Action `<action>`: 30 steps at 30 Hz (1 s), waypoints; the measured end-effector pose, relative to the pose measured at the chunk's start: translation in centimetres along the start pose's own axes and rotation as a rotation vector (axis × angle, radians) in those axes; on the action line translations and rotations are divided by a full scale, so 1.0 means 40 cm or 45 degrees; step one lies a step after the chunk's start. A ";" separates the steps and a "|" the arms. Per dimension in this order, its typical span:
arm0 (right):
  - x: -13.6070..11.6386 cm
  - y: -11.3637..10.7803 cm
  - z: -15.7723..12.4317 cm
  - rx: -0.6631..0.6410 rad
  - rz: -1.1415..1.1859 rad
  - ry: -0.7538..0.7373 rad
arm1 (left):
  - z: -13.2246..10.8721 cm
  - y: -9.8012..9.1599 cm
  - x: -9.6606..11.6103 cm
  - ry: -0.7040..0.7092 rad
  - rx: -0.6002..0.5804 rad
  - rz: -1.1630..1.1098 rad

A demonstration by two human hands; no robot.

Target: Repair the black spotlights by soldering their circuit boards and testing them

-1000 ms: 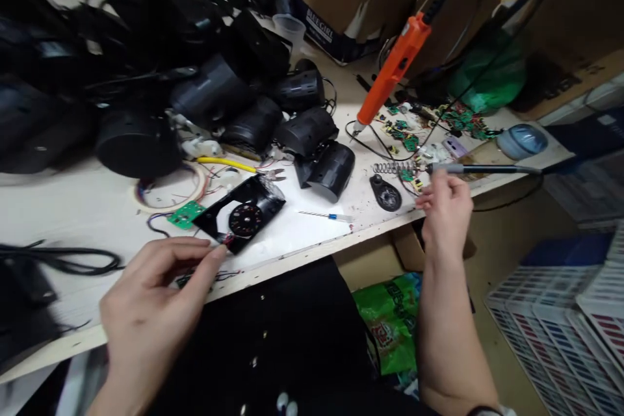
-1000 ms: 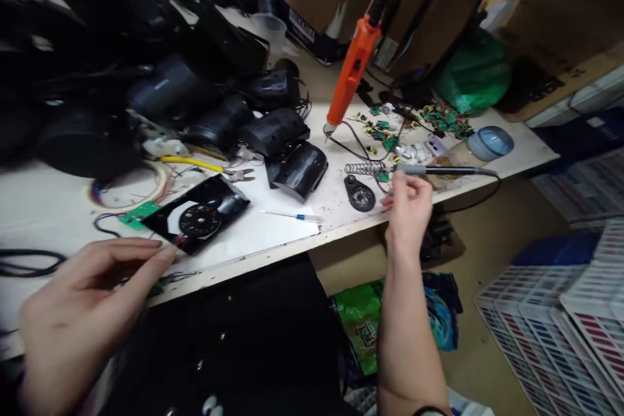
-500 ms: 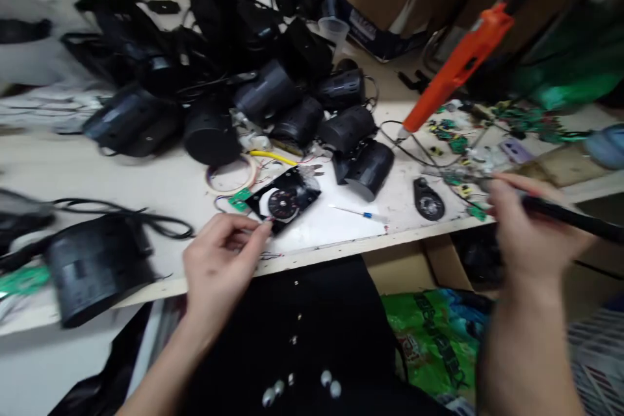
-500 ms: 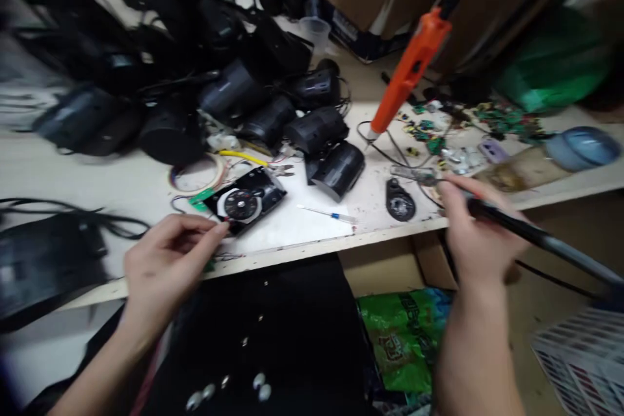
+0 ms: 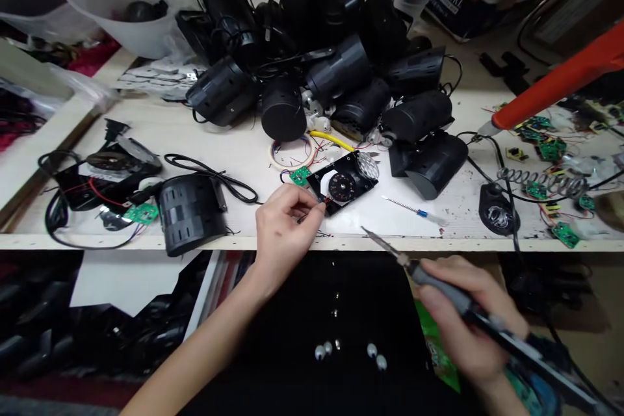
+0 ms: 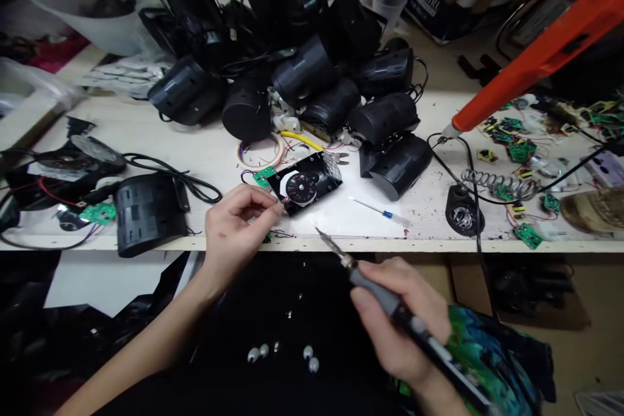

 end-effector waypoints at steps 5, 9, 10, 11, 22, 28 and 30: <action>-0.044 0.083 -0.019 -0.040 0.063 -0.198 | 0.009 0.002 -0.005 -0.035 -0.059 0.067; -0.026 0.070 -0.019 0.001 0.105 -0.137 | 0.010 0.005 -0.014 -0.069 -0.065 0.049; -0.023 0.066 -0.018 0.017 0.111 -0.122 | 0.009 0.007 -0.018 -0.090 -0.063 0.027; -0.020 0.062 -0.017 0.037 0.107 -0.103 | 0.008 0.008 -0.022 -0.113 -0.059 -0.002; -0.034 0.089 -0.002 0.018 0.162 -0.110 | -0.016 0.024 -0.046 -0.510 -0.073 -0.274; -0.026 0.085 -0.002 0.032 0.147 -0.078 | 0.001 0.030 -0.059 -0.625 -0.098 -0.371; -0.023 0.081 -0.005 0.038 0.127 -0.083 | 0.005 0.032 -0.061 -0.620 -0.113 -0.346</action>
Point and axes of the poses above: each hand's wrist, its own z-axis towards the middle knuckle, its own y-axis out of the palm, x = y × z, the point moved 10 cm from there along z, towards the middle knuckle, and after that the axes turned 11 degrees about x, right-handed, at the moved point
